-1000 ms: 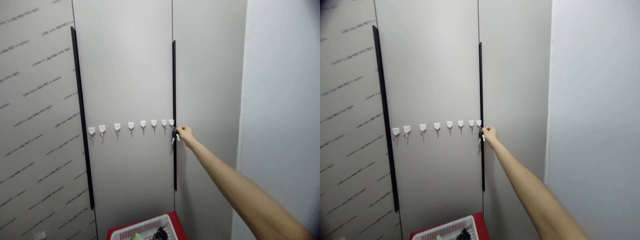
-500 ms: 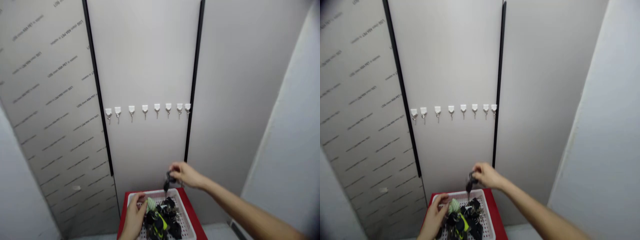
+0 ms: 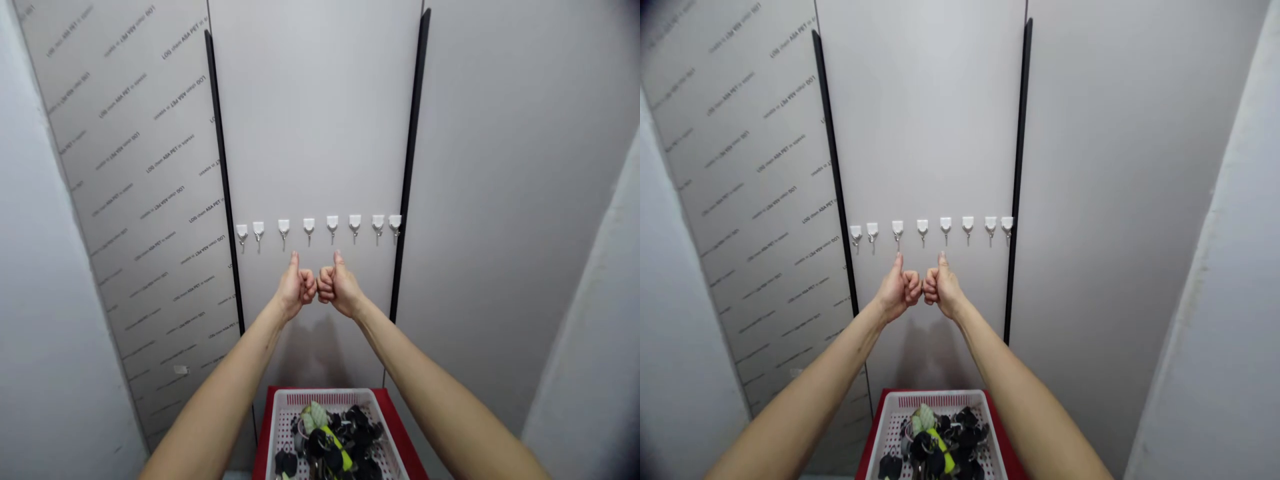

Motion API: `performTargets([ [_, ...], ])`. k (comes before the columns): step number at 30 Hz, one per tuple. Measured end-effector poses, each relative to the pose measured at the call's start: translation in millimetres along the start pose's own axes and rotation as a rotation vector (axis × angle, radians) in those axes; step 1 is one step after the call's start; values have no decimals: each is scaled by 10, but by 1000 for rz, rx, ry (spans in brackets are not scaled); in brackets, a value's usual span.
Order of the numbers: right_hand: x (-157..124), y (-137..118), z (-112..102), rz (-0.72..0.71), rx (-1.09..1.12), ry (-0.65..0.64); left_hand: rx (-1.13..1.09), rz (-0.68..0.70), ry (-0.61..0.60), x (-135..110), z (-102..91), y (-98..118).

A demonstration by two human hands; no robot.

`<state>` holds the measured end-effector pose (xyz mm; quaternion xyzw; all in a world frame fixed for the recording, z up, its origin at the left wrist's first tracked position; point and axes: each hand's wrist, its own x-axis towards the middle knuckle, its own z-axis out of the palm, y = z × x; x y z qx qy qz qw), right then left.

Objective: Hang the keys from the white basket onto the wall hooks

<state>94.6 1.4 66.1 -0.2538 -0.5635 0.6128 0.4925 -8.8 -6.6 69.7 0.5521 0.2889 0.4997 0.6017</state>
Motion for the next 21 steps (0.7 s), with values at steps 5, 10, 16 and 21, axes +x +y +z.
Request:
performTargets([
  [5, -3, 74, 25, 5, 4, 8, 26, -4, -10, -25, -27, -47],
  [10, -35, 148, 61, 28, -52, 1, 60, -33, -6, -92, -60, -102],
  [16, -286, 873, -169, 137, -445, 26, 386, -198, 115, -393, -374, -845],
  [21, -687, 1626, -469, 142, -1136, -6, 1087, -272, 108, -832, -654, -1614],
])
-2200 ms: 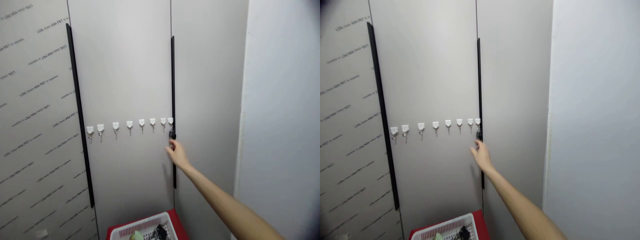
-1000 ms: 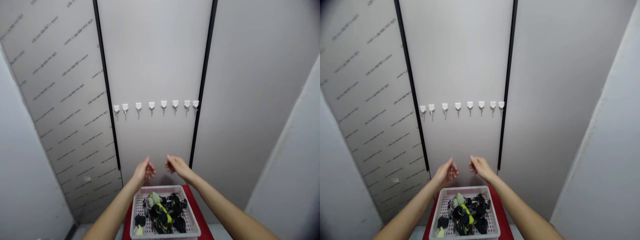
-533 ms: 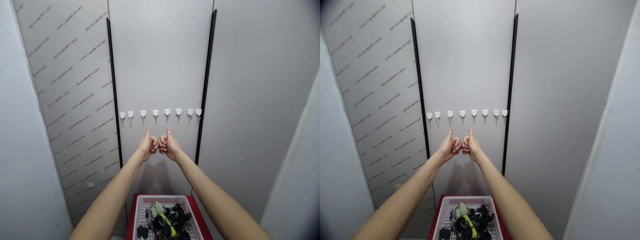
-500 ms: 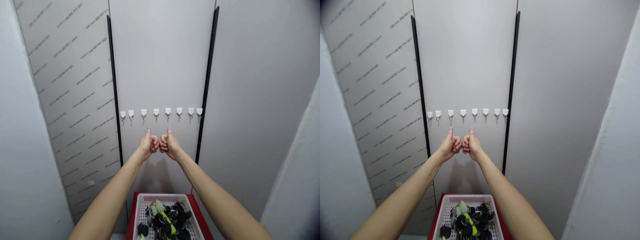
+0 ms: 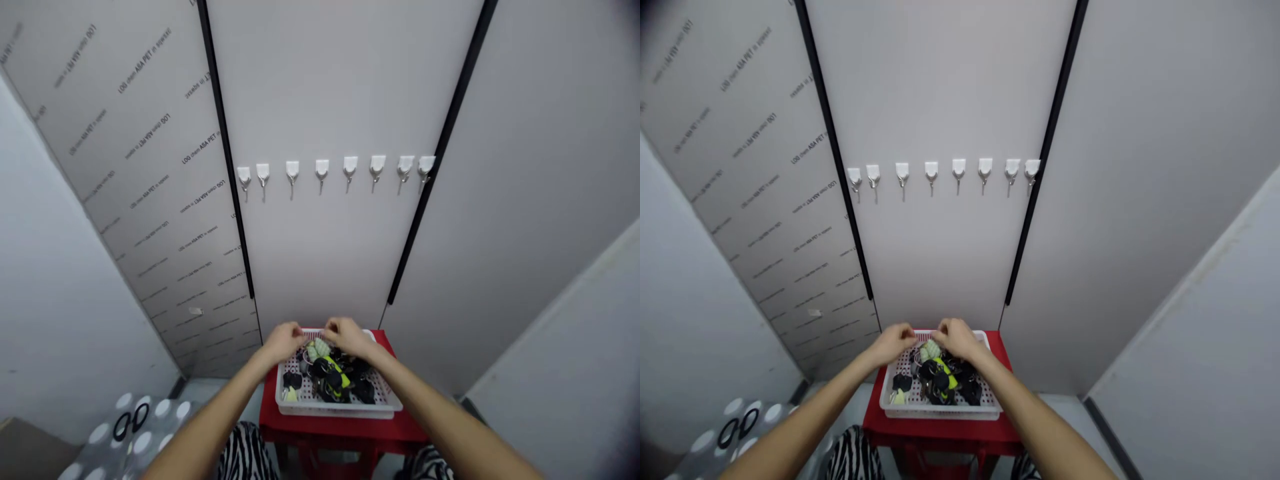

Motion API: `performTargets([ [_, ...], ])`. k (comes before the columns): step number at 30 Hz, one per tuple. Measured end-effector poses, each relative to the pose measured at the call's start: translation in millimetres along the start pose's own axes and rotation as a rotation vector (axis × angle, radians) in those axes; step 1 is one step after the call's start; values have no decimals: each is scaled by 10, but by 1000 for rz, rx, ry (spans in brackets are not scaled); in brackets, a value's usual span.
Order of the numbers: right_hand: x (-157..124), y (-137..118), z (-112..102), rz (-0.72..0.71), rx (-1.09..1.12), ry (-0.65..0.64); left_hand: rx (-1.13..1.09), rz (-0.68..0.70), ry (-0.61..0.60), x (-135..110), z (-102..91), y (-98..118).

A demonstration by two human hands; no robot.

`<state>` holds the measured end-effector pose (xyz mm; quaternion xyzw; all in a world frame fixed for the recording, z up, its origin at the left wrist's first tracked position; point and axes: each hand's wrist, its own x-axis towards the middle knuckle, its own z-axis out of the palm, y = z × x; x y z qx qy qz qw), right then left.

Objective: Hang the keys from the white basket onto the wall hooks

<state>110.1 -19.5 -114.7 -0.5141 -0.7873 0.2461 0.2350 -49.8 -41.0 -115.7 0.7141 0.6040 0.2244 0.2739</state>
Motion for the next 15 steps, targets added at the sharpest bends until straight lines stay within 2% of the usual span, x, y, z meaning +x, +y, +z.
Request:
performTargets([
  [2, -85, 104, 147, -29, -105, -15, 172, 47, -3, -87, 142, -101],
  [4, -133, 129, 245, -22, -151, -90, 274, 110, 0, -145, 226, -117],
  [7, -146, 113, 303, -2, -106, -148, 273, 156, -12, -173, 277, -93],
  [9, -135, 97, 274, 15, 54, -111, 117, 157, -2, -161, 282, -88],
  [11, -121, 64, 194, 72, 285, -81, -149, 127, -4, -141, 274, -77],
  [15, -91, -92, -24, 169, 696, -16, -626, -13, -148, -117, 251, 41],
])
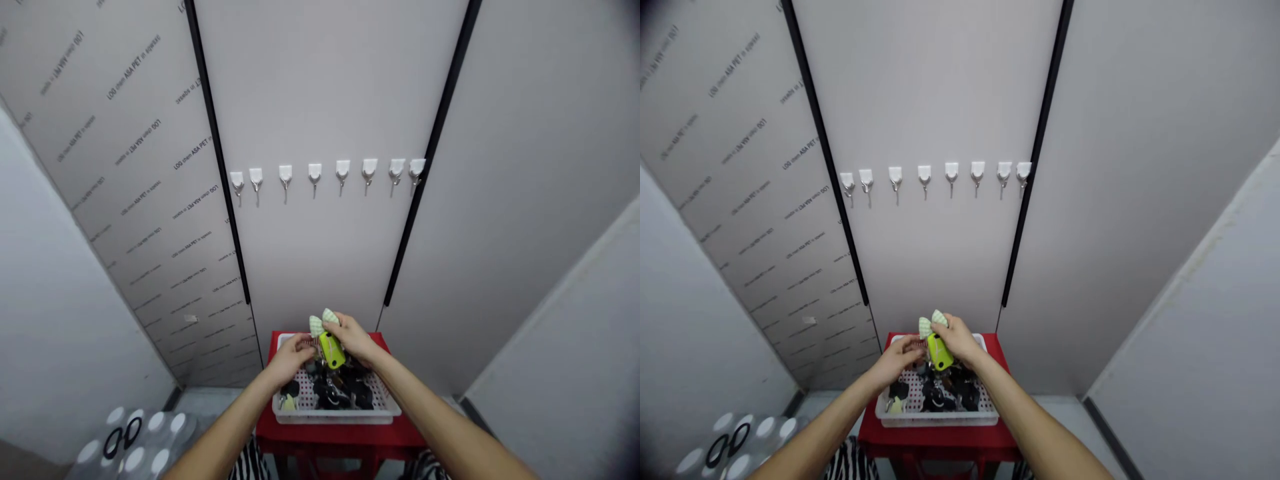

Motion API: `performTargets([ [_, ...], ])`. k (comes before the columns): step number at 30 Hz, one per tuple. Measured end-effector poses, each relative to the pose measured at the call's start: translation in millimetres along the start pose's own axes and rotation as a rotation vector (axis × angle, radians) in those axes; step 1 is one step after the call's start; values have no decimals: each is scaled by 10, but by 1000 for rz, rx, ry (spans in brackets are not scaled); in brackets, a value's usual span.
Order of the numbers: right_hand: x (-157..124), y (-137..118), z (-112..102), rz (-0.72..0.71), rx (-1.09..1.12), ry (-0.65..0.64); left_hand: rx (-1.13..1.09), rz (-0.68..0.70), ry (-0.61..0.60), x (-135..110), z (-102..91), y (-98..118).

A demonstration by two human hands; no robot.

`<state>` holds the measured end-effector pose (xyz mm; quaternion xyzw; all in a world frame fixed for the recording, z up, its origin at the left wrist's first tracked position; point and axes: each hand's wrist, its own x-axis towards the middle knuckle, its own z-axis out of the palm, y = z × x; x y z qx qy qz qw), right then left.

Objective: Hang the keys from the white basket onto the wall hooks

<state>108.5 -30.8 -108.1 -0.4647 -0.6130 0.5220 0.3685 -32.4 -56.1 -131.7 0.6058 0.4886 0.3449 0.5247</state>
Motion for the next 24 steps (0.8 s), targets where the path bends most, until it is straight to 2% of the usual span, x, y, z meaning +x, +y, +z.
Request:
performTargets([
  [2, -2, -130, -1, 12, 145, 32, -130, -30, -58, 4, 55, 68],
  [4, 1, -227, 9, 15, 293, 44, -235, 5, -82, 11, 110, 111],
  [7, 13, -307, 6, -7, 499, 49, -319, 73, -61, 34, 151, 127],
  [10, 22, -342, -42, -11, 592, 73, -303, 53, -15, 48, 104, 162],
  [12, 23, -354, -91, 3, 610, 100, -302, 25, 7, 40, 27, 232],
  [15, 8, -352, -151, 28, 582, 119, -420, 16, 0, 17, -111, 379],
  [18, -29, -321, -168, 33, 500, 78, -526, -12, -1, 7, -208, 486],
  [24, -72, -268, -188, 46, 286, -13, -544, -143, -25, 18, -276, 524],
])
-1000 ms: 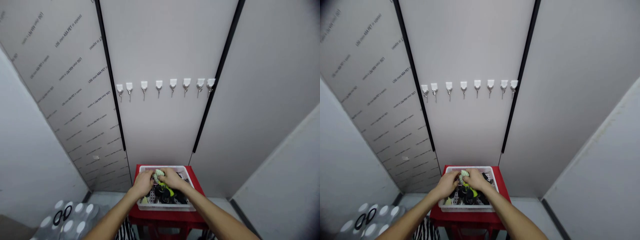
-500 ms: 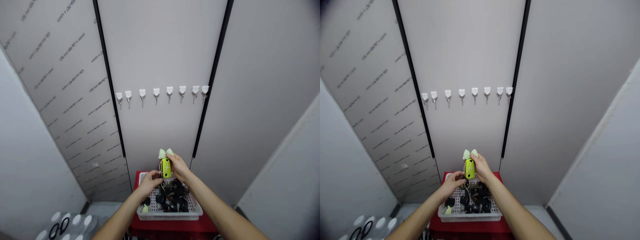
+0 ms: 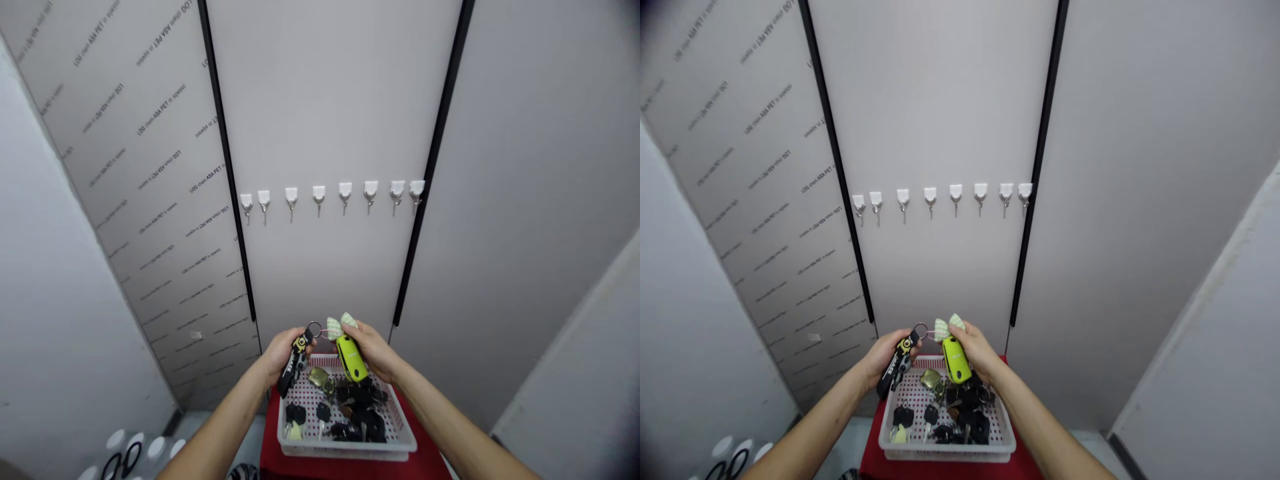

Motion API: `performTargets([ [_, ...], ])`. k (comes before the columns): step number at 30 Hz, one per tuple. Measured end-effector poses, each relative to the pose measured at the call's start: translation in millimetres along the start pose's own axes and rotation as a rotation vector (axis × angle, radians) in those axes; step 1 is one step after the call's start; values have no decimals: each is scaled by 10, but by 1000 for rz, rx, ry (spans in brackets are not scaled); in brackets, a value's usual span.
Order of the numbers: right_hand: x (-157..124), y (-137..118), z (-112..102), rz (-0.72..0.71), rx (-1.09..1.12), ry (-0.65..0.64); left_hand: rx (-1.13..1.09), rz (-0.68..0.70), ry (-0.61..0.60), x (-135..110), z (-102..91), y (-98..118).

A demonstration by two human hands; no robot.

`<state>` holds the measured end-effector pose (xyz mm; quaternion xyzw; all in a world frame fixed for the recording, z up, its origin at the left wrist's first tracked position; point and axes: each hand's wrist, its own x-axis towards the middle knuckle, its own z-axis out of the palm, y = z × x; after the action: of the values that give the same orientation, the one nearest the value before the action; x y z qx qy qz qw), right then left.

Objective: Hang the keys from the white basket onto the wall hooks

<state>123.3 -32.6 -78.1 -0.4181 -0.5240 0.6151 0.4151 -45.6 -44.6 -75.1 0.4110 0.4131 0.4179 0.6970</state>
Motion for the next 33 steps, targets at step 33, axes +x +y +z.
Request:
performTargets([
  [33, -106, -568, 461, -760, -1283, -464, -94, -154, -96, -84, -142, 296],
])
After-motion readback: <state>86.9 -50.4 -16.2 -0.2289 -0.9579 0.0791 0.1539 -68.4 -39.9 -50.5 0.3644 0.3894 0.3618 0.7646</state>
